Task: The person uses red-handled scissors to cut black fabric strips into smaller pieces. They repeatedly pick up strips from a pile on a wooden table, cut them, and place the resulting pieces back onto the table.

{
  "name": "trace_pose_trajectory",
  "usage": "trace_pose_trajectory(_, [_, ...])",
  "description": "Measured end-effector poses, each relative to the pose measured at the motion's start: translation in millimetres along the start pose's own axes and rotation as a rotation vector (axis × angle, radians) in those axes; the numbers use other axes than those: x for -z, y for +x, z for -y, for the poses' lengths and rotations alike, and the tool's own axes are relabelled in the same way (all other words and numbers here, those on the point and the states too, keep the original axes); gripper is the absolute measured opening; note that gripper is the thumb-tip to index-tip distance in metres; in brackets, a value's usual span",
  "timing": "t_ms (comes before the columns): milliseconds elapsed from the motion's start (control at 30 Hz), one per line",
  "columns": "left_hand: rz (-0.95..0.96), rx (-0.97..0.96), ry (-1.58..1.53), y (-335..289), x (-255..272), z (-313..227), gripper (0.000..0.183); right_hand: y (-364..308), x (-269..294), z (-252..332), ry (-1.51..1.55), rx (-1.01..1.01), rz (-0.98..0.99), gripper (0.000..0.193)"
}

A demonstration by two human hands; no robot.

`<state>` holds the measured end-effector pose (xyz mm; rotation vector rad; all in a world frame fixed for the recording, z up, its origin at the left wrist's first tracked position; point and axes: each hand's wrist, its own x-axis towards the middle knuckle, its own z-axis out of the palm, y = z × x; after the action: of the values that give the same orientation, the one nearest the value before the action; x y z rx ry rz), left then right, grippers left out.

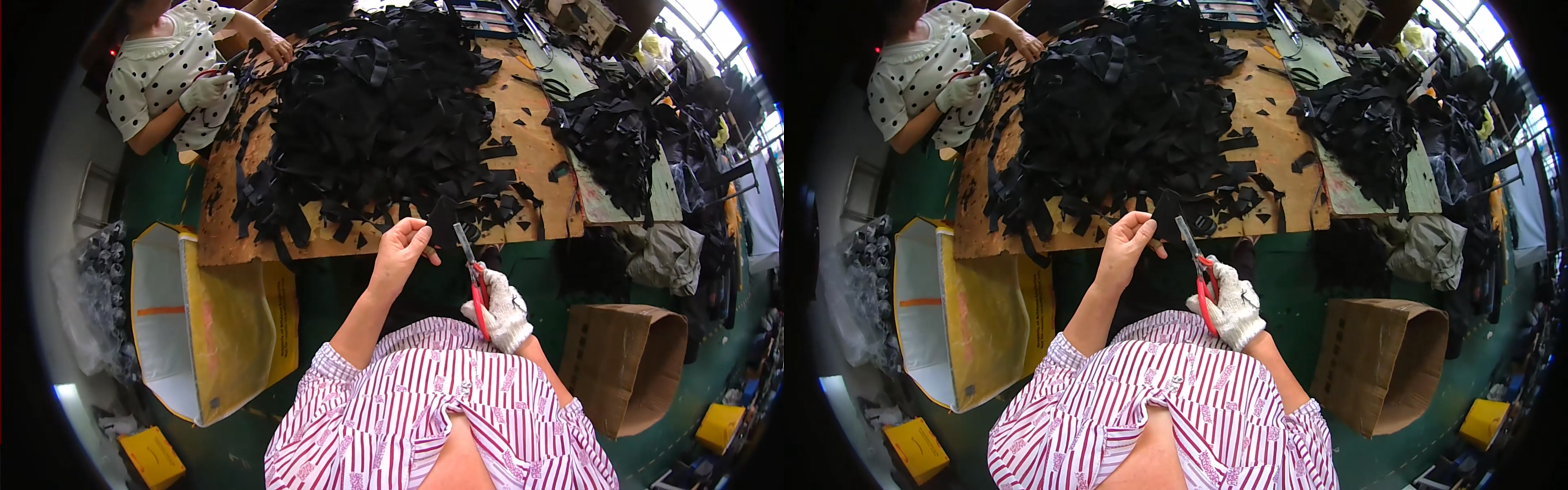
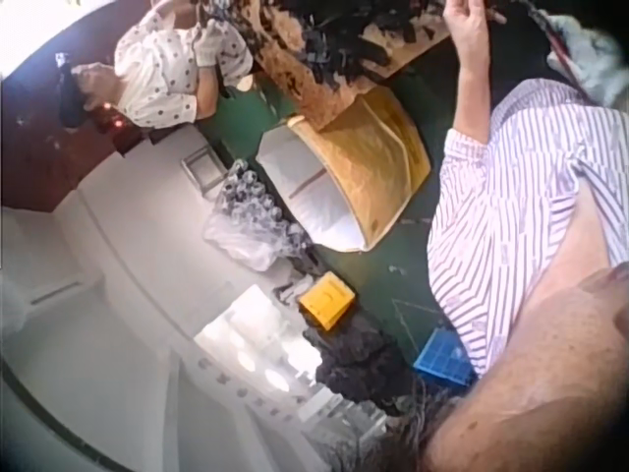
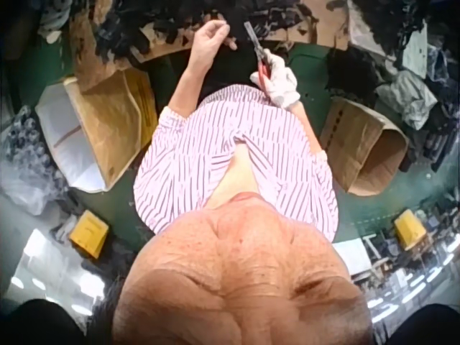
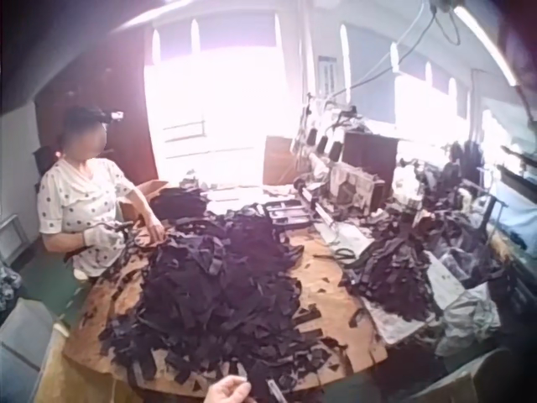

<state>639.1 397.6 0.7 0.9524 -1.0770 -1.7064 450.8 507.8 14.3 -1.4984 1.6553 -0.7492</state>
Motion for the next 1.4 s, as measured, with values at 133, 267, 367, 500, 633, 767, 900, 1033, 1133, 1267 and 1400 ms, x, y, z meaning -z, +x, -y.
trace_pose_trajectory(133, [-0.030, -0.007, 0.024, -5, 2, 1, 0.014, 0, -4, 2, -0.037, -0.013, 0.014, 0.063])
trace_pose_trajectory(267, [-0.010, -0.058, 0.090, -2, -18, -7, 0.014, -6, 5, -1, -0.032, -0.070, 0.007, 0.071])
trace_pose_trajectory(367, [-0.015, -0.037, 0.193, -2, -19, -2, 0.013, 0, 10, -1, -0.070, -0.003, 0.053, 0.066])
trace_pose_trajectory(500, [0.036, -0.073, 0.161, -6, -11, 10, 0.011, -3, 4, -5, -0.058, 0.074, 0.017, 0.072])
trace_pose_trajectory(633, [0.082, -0.051, 0.155, -2, -17, 11, 0.011, -8, -8, -22, -0.003, 0.109, -0.091, 0.065])
trace_pose_trajectory(767, [0.044, -0.075, 0.114, -5, -12, 15, 0.010, -8, -16, -17, 0.129, 0.018, 0.000, 0.062])
trace_pose_trajectory(900, [0.039, -0.079, 0.098, -5, -8, 16, 0.009, -9, -20, -21, 0.191, 0.028, 0.015, 0.062])
trace_pose_trajectory(1033, [0.081, -0.101, 0.194, -12, -12, 12, 0.010, -10, -7, -18, 0.061, 0.038, 0.045, 0.062])
trace_pose_trajectory(1133, [0.109, -0.103, 0.248, -11, -18, 12, 0.010, -11, -3, -25, 0.048, 0.016, 0.070, 0.063])
trace_pose_trajectory(1267, [-0.076, -0.085, 0.228, -23, -17, 2, 0.009, -4, 0, -6, 0.054, 0.034, 0.120, 0.062])
trace_pose_trajectory(1400, [-0.107, 0.061, 0.071, -22, -28, -2, 0.015, 1, 12, 8, -0.114, -0.022, 0.173, 0.065])
